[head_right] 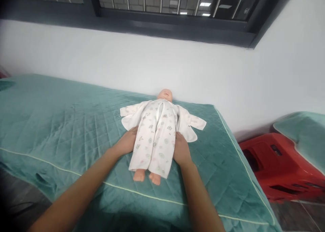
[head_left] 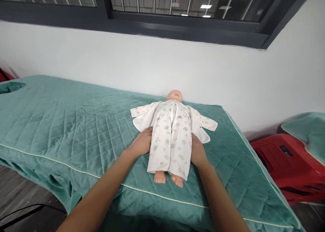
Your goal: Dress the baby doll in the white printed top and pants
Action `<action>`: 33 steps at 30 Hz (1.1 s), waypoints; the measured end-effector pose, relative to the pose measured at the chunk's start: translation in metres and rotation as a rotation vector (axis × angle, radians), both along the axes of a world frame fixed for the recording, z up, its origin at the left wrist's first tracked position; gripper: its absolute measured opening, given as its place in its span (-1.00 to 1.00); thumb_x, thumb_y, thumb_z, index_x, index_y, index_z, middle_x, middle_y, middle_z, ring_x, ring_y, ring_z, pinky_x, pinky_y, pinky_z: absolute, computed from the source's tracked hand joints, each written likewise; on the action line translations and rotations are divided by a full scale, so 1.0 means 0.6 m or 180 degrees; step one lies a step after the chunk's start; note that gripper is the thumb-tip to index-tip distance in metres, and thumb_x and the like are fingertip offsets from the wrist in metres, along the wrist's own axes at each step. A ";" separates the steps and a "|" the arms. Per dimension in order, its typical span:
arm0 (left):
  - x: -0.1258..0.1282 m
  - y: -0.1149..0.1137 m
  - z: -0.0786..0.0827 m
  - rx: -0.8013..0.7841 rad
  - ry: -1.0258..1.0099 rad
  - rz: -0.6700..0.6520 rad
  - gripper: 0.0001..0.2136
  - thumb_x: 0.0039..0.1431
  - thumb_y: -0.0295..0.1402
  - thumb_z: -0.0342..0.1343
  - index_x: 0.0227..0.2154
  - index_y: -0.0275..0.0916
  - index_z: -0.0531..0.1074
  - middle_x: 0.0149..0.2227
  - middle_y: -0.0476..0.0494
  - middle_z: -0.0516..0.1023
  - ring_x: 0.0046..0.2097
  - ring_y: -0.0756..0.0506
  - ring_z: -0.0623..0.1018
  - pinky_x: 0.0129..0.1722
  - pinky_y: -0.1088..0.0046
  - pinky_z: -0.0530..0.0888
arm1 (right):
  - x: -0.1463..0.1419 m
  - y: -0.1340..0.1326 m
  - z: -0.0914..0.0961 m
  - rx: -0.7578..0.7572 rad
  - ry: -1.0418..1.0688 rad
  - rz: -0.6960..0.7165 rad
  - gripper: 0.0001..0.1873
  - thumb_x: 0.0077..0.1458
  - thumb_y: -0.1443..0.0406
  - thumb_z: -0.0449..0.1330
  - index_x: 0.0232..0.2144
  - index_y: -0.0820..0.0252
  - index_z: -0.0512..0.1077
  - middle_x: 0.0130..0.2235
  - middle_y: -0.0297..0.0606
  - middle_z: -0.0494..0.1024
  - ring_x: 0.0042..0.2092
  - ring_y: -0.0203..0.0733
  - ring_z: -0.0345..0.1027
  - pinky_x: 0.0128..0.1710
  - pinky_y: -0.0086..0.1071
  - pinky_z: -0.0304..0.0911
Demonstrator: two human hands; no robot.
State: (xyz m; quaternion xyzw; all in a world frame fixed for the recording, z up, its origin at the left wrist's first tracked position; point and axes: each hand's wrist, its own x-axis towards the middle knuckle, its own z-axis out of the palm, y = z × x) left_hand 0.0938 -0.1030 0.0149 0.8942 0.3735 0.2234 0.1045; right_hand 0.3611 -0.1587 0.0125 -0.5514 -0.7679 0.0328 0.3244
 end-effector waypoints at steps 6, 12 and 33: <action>-0.006 0.003 -0.007 0.0094 0.0096 -0.0162 -0.79 0.16 -0.43 0.11 -0.23 -0.14 0.63 -0.13 -0.23 0.64 0.10 -0.26 0.50 0.20 0.13 0.41 | 0.002 -0.025 0.006 0.0208 -0.0302 0.0088 -0.71 0.26 0.32 0.04 -0.44 0.16 0.50 -0.29 -0.13 0.49 -0.23 -0.05 0.29 -0.17 -0.17 0.23; -0.013 0.000 -0.009 0.0136 -0.0264 -0.0309 -0.74 0.16 -0.50 0.06 -0.28 -0.13 0.65 -0.10 -0.19 0.65 0.12 -0.24 0.48 0.17 0.11 0.42 | -0.001 -0.065 0.002 -0.0085 -0.0321 0.0017 -0.79 0.21 0.35 0.09 -0.31 0.16 0.54 -0.21 -0.11 0.54 -0.16 0.00 0.32 -0.14 -0.13 0.24; -0.049 0.063 -0.037 -0.0022 -0.0486 0.3215 -0.65 0.23 -0.10 0.09 -0.12 -0.31 0.40 0.06 -0.43 0.46 0.18 -0.37 0.41 0.21 0.06 0.29 | 0.116 0.035 0.069 -0.1072 0.0136 -0.1992 -0.63 0.08 0.05 0.17 -0.63 0.08 0.27 -0.58 -0.33 0.33 -0.50 -0.19 0.19 -0.42 -0.31 0.12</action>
